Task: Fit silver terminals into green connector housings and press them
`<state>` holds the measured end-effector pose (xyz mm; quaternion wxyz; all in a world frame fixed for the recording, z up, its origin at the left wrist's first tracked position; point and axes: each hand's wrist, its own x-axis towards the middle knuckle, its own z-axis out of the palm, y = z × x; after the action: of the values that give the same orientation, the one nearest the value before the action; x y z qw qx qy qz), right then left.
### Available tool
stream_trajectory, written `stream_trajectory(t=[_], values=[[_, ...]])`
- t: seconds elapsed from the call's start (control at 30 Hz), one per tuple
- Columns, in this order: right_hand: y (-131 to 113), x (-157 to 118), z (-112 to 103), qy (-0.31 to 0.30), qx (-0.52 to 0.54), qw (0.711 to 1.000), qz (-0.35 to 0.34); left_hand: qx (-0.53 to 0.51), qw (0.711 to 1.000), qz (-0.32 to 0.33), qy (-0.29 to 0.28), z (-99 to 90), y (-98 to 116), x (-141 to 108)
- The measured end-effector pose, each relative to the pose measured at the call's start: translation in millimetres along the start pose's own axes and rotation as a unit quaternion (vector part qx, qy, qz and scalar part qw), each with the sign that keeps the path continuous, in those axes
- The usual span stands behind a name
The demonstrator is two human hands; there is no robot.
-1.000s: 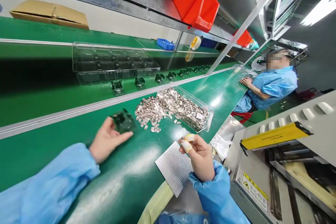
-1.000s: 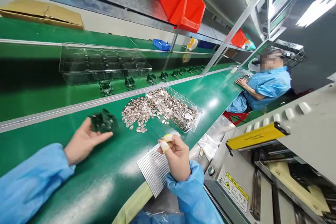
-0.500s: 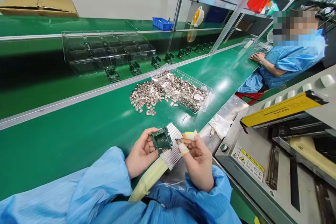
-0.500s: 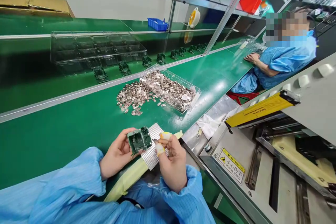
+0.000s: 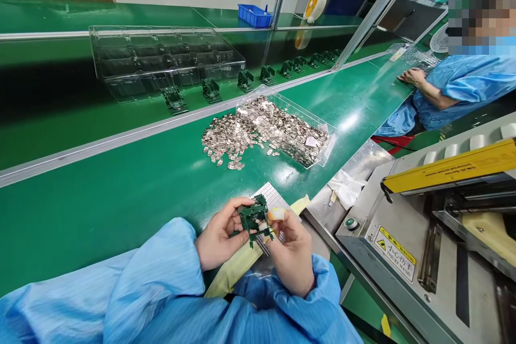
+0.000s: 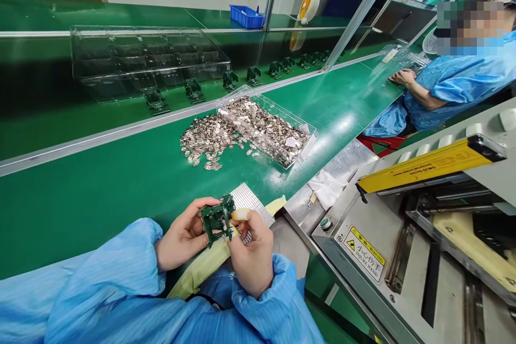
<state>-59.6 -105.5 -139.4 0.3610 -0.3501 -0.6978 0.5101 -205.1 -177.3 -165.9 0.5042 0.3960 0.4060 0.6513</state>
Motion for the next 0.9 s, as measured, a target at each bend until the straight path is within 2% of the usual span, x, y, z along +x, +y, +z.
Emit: stream_trajectory(t=[0.17,0.3,0.5,0.63,0.9], values=[[2,-1,6,-0.005,0.012,0.999,0.053,0.001,1.000,-0.004,-0.017,-1.1,2,-1],[-1,-1,7,0.005,-0.005,0.999,0.048,0.022,1.000,-0.003,-0.019,-0.5,3,0],[1,-5,12,0.021,-0.015,0.999,0.039,0.116,0.993,0.012,-0.005,-0.9,2,0],[4,-7,15,0.037,0.002,0.999,0.037,0.149,0.989,-0.013,0.010,0.7,5,0],[13,-14,22,0.083,0.003,0.996,0.036,0.114,0.990,-0.063,0.057,4.0,6,1]])
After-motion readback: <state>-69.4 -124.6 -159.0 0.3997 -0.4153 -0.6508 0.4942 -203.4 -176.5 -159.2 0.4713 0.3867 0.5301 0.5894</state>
